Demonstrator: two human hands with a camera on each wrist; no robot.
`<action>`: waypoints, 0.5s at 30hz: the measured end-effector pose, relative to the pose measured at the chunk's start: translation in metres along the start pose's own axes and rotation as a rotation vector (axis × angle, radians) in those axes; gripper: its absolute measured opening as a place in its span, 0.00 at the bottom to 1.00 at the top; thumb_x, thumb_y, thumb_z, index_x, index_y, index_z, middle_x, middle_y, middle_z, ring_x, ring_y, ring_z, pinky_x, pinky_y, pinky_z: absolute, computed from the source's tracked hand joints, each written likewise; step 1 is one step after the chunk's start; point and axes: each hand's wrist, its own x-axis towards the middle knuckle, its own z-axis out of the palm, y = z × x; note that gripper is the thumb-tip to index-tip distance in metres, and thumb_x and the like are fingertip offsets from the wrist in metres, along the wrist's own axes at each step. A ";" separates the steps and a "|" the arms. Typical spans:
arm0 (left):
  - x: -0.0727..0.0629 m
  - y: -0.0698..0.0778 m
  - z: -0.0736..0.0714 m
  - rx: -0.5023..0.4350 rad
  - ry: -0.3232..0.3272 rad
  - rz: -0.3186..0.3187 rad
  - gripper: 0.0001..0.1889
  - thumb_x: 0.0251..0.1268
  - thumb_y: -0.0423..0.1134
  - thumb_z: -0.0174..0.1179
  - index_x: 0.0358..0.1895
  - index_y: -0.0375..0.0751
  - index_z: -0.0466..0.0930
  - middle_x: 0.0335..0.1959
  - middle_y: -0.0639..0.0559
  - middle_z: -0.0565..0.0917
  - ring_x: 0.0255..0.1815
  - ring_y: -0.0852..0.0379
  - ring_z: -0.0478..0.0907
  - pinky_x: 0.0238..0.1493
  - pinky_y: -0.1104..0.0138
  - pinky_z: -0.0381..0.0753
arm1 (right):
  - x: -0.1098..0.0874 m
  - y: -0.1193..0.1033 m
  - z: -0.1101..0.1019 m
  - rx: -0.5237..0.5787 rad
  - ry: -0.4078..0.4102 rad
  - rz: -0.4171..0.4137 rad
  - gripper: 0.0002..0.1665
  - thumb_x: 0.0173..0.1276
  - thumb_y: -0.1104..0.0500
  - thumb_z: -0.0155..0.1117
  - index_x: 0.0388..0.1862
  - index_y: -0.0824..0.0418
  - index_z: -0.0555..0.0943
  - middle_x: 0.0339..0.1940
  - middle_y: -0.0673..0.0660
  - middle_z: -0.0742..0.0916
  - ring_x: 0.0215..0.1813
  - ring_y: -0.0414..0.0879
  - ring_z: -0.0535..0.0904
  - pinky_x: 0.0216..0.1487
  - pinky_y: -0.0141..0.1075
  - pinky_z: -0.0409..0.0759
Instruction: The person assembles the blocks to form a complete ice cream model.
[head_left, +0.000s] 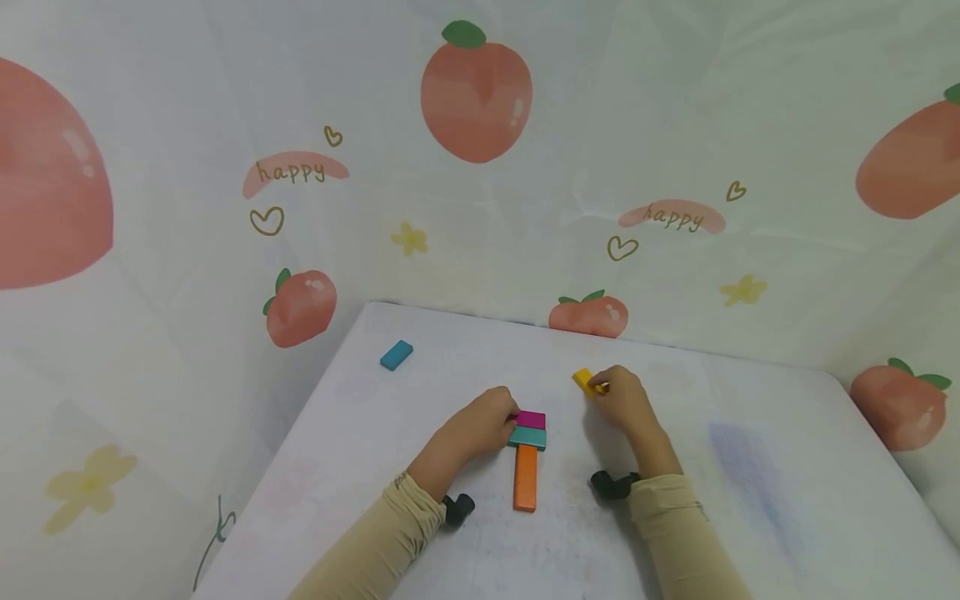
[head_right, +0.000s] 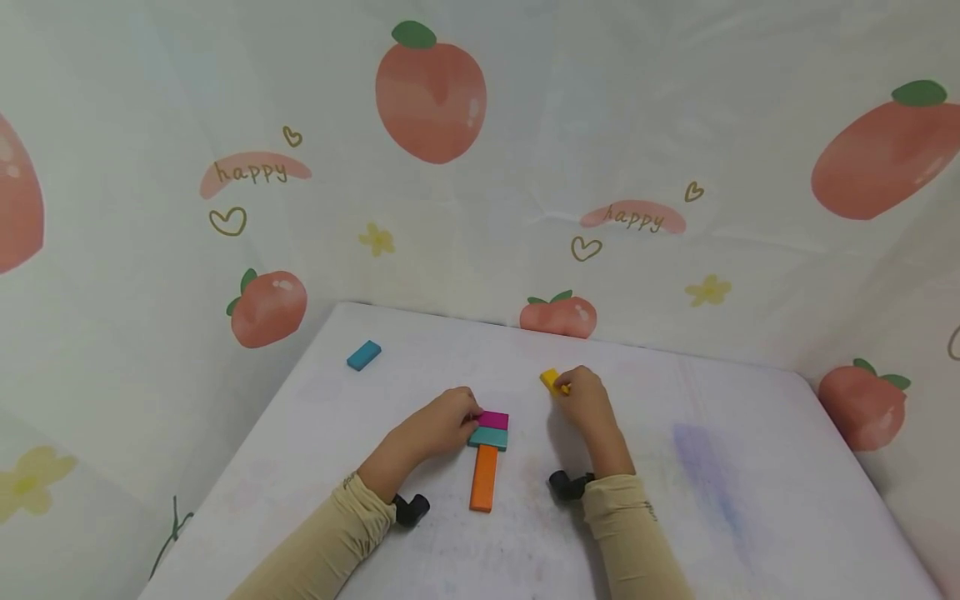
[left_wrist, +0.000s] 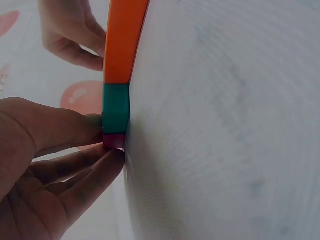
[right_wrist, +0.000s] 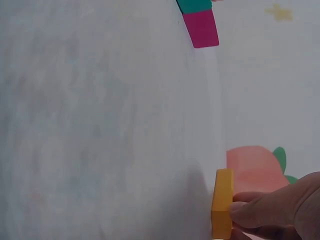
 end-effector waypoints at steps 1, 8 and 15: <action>0.000 0.000 0.000 -0.004 -0.002 -0.004 0.12 0.77 0.32 0.62 0.55 0.29 0.88 0.46 0.44 0.85 0.49 0.54 0.83 0.58 0.63 0.87 | 0.000 -0.001 0.001 -0.002 -0.001 -0.007 0.14 0.70 0.71 0.66 0.53 0.71 0.88 0.58 0.72 0.84 0.59 0.65 0.81 0.69 0.60 0.80; 0.000 -0.001 0.001 -0.015 -0.006 -0.020 0.13 0.77 0.32 0.62 0.56 0.29 0.87 0.46 0.45 0.85 0.48 0.55 0.82 0.59 0.64 0.87 | -0.002 -0.010 0.005 0.005 -0.019 -0.020 0.13 0.71 0.69 0.67 0.52 0.69 0.89 0.57 0.70 0.84 0.58 0.64 0.81 0.68 0.58 0.82; 0.002 -0.001 0.002 -0.010 -0.007 -0.030 0.13 0.78 0.34 0.62 0.57 0.30 0.87 0.47 0.46 0.85 0.49 0.56 0.82 0.58 0.65 0.87 | -0.004 -0.015 0.011 0.023 -0.014 -0.064 0.12 0.70 0.70 0.67 0.51 0.69 0.89 0.56 0.69 0.85 0.58 0.63 0.82 0.67 0.57 0.82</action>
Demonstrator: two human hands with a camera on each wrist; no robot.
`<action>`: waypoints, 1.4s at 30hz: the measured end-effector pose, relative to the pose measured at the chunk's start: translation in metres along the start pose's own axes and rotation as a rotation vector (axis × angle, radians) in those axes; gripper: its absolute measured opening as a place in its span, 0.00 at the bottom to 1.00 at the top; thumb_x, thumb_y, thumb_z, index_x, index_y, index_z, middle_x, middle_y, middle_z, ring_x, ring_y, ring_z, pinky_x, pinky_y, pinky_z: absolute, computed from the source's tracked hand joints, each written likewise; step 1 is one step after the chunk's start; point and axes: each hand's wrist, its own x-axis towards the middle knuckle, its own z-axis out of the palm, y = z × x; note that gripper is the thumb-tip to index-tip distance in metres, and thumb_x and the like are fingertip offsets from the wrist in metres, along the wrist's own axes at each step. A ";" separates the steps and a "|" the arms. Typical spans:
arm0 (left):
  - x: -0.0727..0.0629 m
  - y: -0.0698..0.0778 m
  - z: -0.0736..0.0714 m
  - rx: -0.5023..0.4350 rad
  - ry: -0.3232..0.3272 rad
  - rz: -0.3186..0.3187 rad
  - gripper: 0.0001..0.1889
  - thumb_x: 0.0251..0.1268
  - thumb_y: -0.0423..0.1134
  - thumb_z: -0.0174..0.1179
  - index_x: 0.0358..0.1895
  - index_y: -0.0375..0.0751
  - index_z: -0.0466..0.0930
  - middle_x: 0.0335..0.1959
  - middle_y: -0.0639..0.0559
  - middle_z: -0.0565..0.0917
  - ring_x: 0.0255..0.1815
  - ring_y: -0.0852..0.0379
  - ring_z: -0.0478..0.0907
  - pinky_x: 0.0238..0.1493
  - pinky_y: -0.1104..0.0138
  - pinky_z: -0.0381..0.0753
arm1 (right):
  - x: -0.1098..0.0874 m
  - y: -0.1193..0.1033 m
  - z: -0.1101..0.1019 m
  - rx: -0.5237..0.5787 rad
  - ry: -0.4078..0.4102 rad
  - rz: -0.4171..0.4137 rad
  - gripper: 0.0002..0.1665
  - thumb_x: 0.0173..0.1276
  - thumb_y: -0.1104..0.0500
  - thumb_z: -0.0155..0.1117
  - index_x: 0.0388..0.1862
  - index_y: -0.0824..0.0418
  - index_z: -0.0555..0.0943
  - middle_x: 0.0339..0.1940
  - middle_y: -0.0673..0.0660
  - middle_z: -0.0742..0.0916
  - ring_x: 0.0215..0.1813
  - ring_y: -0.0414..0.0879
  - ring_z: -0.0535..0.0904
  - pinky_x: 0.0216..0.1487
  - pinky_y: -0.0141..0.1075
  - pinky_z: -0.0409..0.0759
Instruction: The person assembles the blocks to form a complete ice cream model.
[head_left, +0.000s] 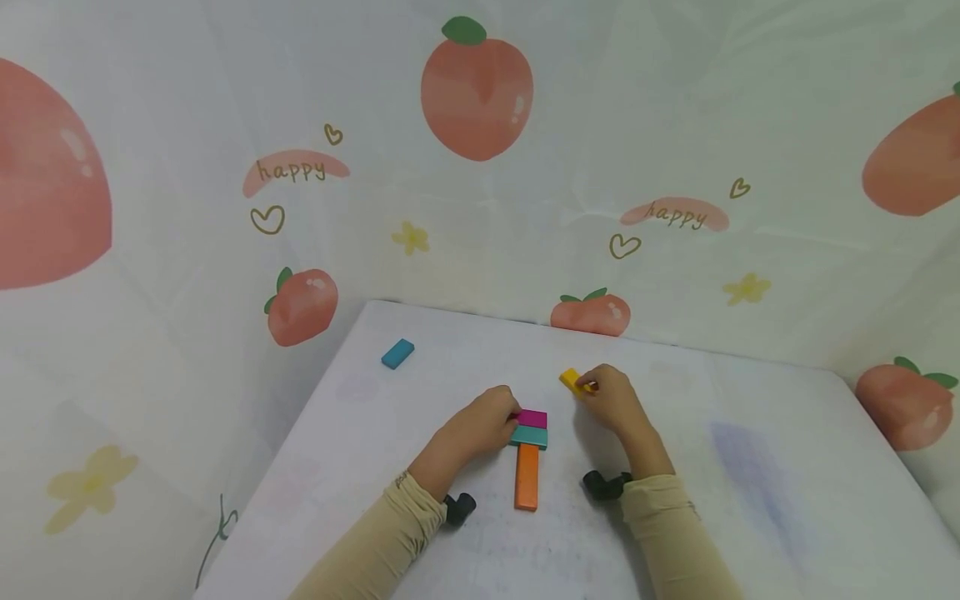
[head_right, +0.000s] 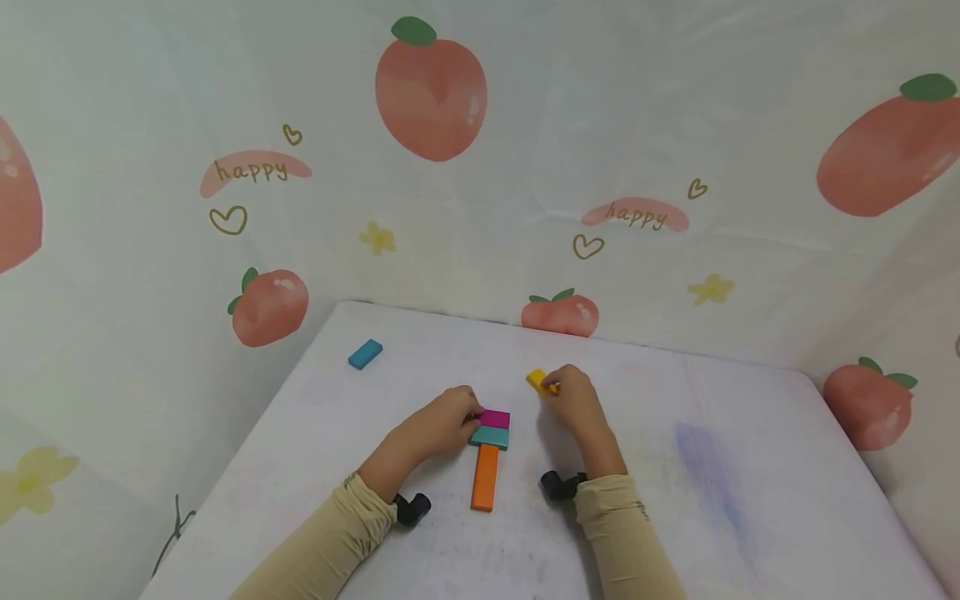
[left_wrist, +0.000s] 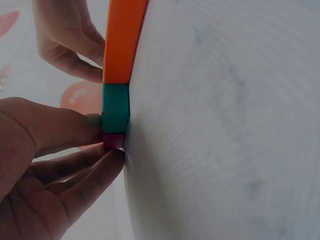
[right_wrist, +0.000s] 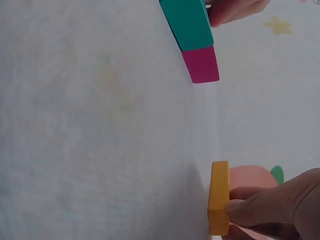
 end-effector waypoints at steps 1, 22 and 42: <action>0.000 0.000 0.000 0.002 0.001 0.000 0.13 0.78 0.34 0.62 0.57 0.30 0.87 0.47 0.46 0.85 0.49 0.55 0.83 0.58 0.65 0.87 | 0.000 -0.001 0.000 0.004 -0.003 0.001 0.12 0.71 0.69 0.67 0.51 0.69 0.89 0.56 0.68 0.85 0.59 0.63 0.82 0.67 0.57 0.83; 0.001 0.004 -0.003 0.044 -0.019 -0.003 0.14 0.78 0.34 0.63 0.58 0.31 0.87 0.50 0.46 0.86 0.50 0.55 0.82 0.60 0.65 0.87 | -0.006 -0.022 0.004 0.001 -0.147 -0.175 0.10 0.73 0.70 0.66 0.48 0.64 0.91 0.53 0.61 0.87 0.58 0.58 0.82 0.67 0.56 0.83; 0.001 0.003 -0.004 0.043 0.010 0.040 0.13 0.76 0.32 0.64 0.57 0.31 0.88 0.54 0.43 0.82 0.56 0.53 0.83 0.63 0.65 0.86 | -0.006 -0.032 0.018 0.042 -0.187 -0.257 0.12 0.73 0.72 0.65 0.45 0.61 0.92 0.50 0.56 0.88 0.58 0.53 0.83 0.67 0.53 0.84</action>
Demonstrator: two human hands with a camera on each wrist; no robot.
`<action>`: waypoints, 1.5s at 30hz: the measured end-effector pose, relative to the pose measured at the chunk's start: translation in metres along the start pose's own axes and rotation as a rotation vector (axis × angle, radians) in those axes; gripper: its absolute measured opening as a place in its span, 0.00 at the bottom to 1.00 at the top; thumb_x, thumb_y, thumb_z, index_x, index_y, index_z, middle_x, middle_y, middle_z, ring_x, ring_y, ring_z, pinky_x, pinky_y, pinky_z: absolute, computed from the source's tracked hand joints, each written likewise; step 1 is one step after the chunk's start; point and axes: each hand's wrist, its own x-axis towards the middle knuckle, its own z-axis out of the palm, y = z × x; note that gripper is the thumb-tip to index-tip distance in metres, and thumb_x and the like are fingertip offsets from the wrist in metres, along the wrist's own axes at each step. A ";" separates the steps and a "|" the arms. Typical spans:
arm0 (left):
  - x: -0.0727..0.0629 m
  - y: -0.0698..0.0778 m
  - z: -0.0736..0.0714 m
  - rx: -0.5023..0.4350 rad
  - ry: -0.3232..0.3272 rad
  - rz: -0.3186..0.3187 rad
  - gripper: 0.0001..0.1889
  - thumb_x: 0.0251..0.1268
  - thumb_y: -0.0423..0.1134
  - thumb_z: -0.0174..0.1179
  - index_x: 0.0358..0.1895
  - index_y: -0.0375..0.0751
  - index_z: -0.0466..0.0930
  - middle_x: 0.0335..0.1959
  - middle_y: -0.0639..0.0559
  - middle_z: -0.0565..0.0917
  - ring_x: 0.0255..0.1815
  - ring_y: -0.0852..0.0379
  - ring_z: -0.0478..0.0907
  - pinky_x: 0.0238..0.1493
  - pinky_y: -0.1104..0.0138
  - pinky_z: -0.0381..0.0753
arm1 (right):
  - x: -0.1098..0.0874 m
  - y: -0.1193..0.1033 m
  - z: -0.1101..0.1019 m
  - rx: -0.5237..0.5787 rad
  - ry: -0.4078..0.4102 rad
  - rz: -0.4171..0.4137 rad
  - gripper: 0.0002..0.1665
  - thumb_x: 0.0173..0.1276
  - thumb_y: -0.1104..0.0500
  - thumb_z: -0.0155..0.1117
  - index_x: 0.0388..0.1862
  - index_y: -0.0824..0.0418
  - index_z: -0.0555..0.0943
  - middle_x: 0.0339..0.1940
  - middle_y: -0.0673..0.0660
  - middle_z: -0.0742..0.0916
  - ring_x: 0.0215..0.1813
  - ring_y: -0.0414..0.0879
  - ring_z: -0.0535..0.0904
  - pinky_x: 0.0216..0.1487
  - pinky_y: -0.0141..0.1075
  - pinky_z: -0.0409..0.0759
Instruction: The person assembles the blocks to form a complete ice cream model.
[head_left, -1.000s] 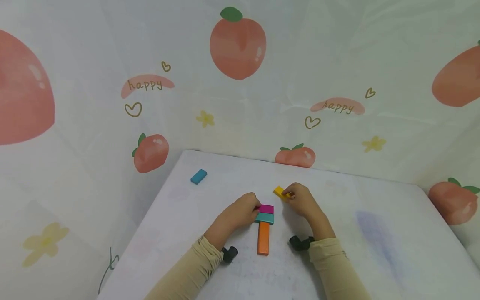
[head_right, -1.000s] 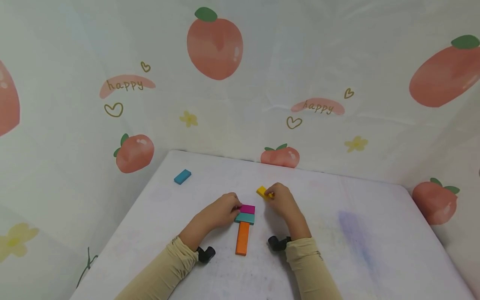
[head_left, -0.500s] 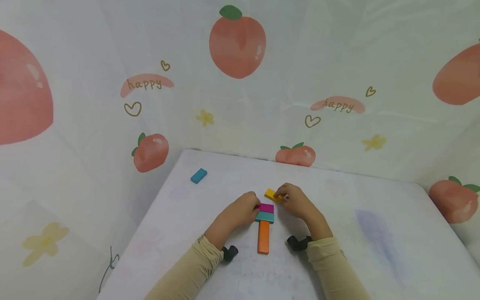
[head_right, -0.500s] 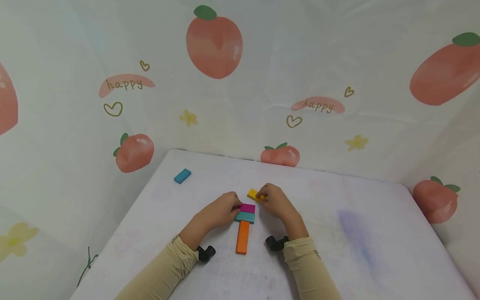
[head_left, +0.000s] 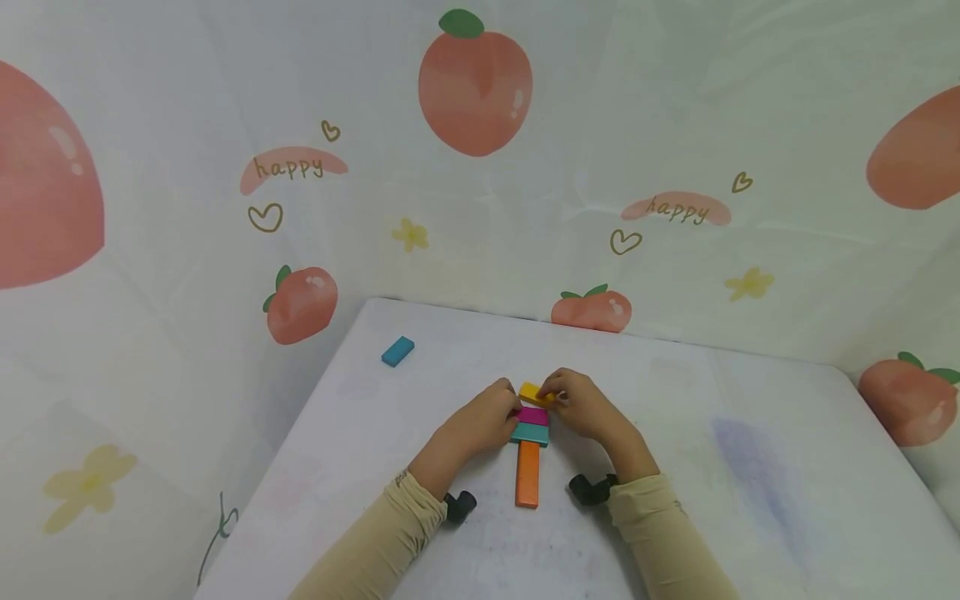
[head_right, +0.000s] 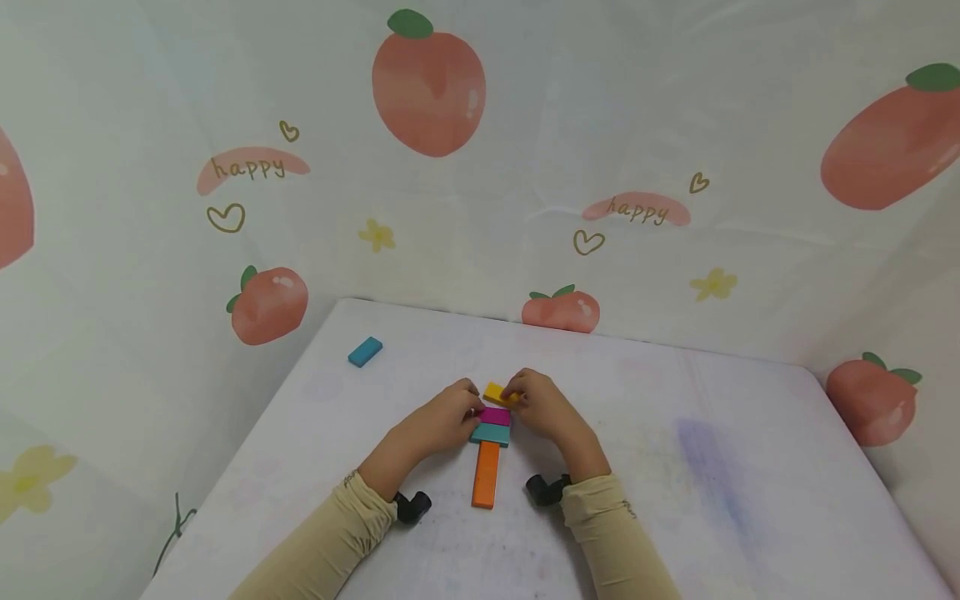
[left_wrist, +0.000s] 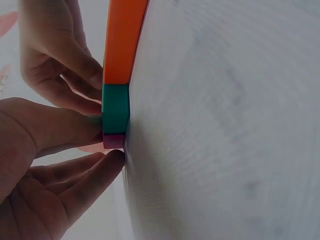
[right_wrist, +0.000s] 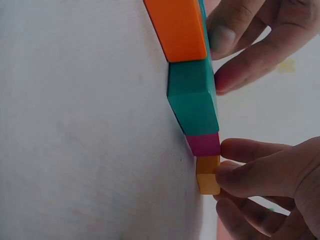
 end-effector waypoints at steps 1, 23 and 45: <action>0.000 0.000 0.000 0.000 -0.001 -0.001 0.13 0.77 0.33 0.63 0.58 0.31 0.87 0.56 0.42 0.82 0.57 0.52 0.83 0.64 0.64 0.85 | 0.000 0.000 0.000 0.002 -0.001 -0.007 0.12 0.73 0.72 0.65 0.45 0.61 0.91 0.50 0.56 0.88 0.58 0.53 0.83 0.67 0.53 0.84; 0.000 0.001 0.001 0.004 0.012 0.027 0.11 0.76 0.31 0.63 0.54 0.30 0.89 0.62 0.40 0.84 0.61 0.47 0.84 0.65 0.60 0.85 | -0.002 -0.003 0.003 -0.022 -0.018 -0.113 0.18 0.71 0.77 0.57 0.44 0.63 0.91 0.50 0.56 0.89 0.59 0.55 0.84 0.67 0.55 0.84; 0.003 0.000 0.003 0.023 0.001 0.020 0.11 0.76 0.32 0.63 0.53 0.31 0.89 0.60 0.41 0.84 0.59 0.49 0.85 0.65 0.61 0.85 | -0.013 -0.013 -0.010 -0.048 -0.122 -0.058 0.12 0.66 0.63 0.77 0.49 0.60 0.91 0.57 0.56 0.87 0.63 0.55 0.80 0.69 0.54 0.82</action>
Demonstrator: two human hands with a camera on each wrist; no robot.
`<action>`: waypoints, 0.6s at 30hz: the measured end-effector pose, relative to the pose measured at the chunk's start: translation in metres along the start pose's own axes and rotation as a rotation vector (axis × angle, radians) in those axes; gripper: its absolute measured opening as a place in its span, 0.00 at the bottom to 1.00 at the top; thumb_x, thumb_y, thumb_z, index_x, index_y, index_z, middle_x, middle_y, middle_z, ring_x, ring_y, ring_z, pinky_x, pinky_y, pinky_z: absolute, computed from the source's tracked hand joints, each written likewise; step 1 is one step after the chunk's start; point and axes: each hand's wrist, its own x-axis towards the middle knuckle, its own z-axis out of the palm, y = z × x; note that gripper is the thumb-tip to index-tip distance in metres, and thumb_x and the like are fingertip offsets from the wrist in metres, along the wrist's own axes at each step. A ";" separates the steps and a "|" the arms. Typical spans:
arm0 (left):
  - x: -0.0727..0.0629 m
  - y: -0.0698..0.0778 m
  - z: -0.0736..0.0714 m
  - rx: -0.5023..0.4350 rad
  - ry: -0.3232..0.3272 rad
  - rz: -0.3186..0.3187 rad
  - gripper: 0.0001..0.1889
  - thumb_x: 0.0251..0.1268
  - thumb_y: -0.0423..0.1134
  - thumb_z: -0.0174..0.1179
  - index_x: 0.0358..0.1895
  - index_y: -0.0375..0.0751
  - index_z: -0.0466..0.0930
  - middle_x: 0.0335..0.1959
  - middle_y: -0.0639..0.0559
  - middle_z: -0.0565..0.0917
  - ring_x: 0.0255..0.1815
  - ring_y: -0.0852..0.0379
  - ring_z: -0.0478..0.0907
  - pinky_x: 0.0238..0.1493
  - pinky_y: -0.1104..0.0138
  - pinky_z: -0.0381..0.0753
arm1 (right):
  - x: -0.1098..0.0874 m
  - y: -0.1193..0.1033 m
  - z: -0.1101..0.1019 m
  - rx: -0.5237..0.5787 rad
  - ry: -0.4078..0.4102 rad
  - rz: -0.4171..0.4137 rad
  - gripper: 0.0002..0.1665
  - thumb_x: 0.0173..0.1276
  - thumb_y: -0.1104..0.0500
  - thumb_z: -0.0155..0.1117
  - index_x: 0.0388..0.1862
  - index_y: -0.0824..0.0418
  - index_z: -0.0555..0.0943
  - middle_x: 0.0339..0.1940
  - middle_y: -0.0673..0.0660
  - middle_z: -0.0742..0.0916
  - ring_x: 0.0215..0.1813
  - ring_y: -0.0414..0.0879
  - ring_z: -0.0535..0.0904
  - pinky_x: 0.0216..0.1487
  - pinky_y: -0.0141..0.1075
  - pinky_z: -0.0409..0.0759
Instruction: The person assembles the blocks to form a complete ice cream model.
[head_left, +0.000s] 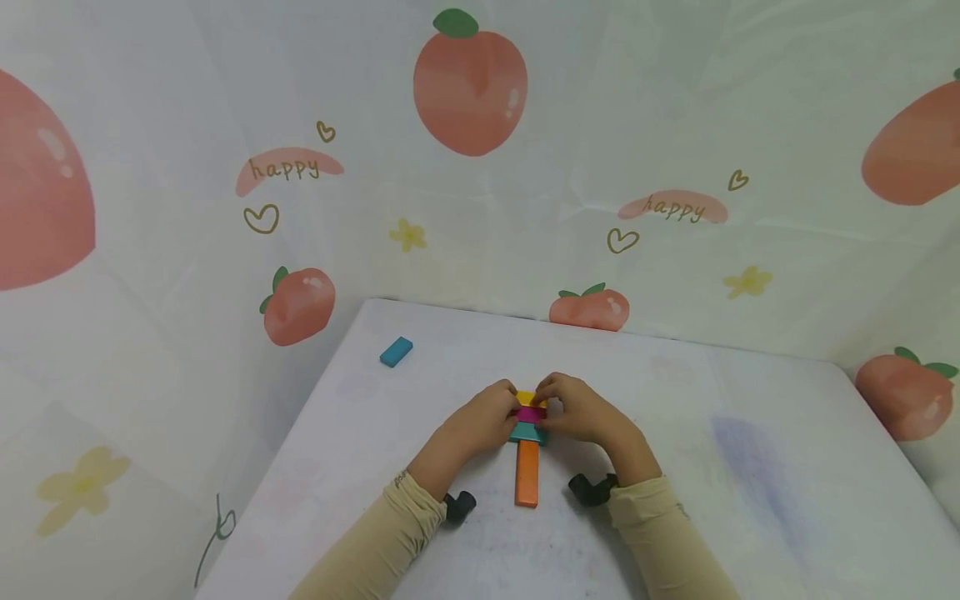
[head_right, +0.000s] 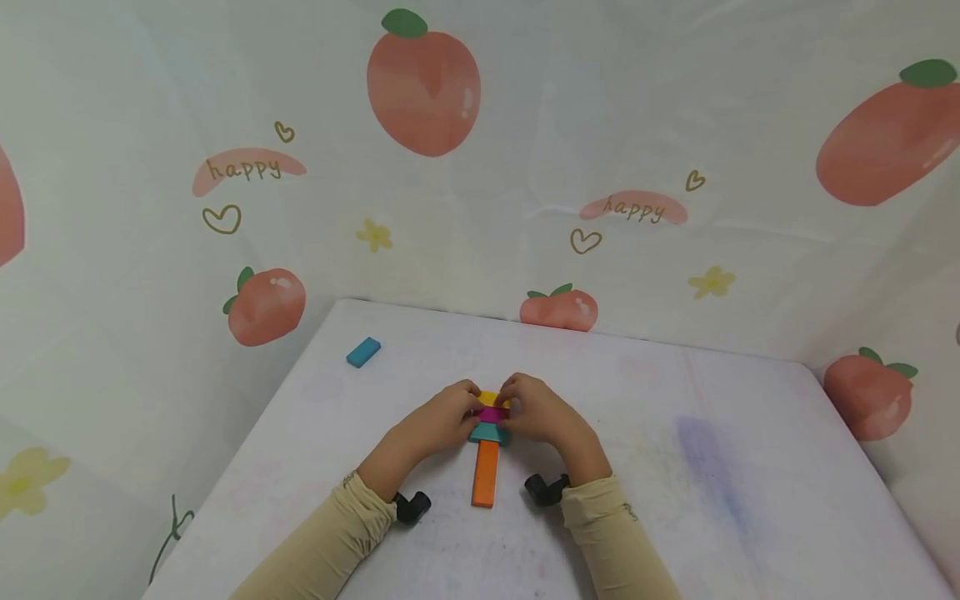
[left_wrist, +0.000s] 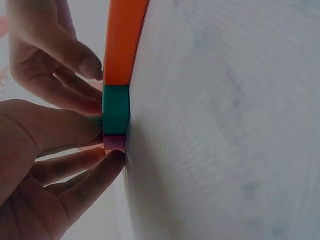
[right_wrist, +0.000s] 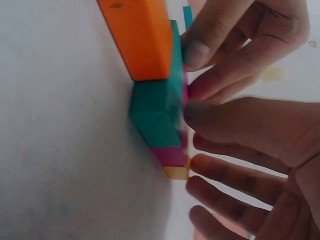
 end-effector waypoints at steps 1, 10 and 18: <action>0.000 0.000 0.000 0.004 0.001 0.003 0.11 0.76 0.32 0.63 0.53 0.31 0.89 0.59 0.41 0.84 0.59 0.49 0.85 0.64 0.61 0.85 | -0.001 0.000 -0.001 0.000 -0.012 0.005 0.14 0.65 0.62 0.78 0.50 0.60 0.91 0.58 0.56 0.86 0.63 0.54 0.80 0.69 0.54 0.82; -0.001 0.000 -0.001 -0.009 0.000 0.009 0.11 0.76 0.31 0.63 0.53 0.30 0.89 0.59 0.41 0.84 0.59 0.48 0.84 0.65 0.60 0.85 | -0.005 0.002 -0.003 0.008 -0.057 0.009 0.23 0.59 0.58 0.85 0.53 0.59 0.90 0.63 0.56 0.84 0.67 0.56 0.78 0.69 0.55 0.82; -0.002 -0.005 -0.006 -0.087 -0.003 0.026 0.12 0.75 0.31 0.64 0.54 0.29 0.88 0.59 0.40 0.84 0.58 0.46 0.84 0.63 0.58 0.86 | -0.004 0.002 -0.002 0.004 -0.057 0.011 0.22 0.58 0.57 0.85 0.52 0.58 0.91 0.63 0.56 0.85 0.66 0.55 0.79 0.69 0.54 0.82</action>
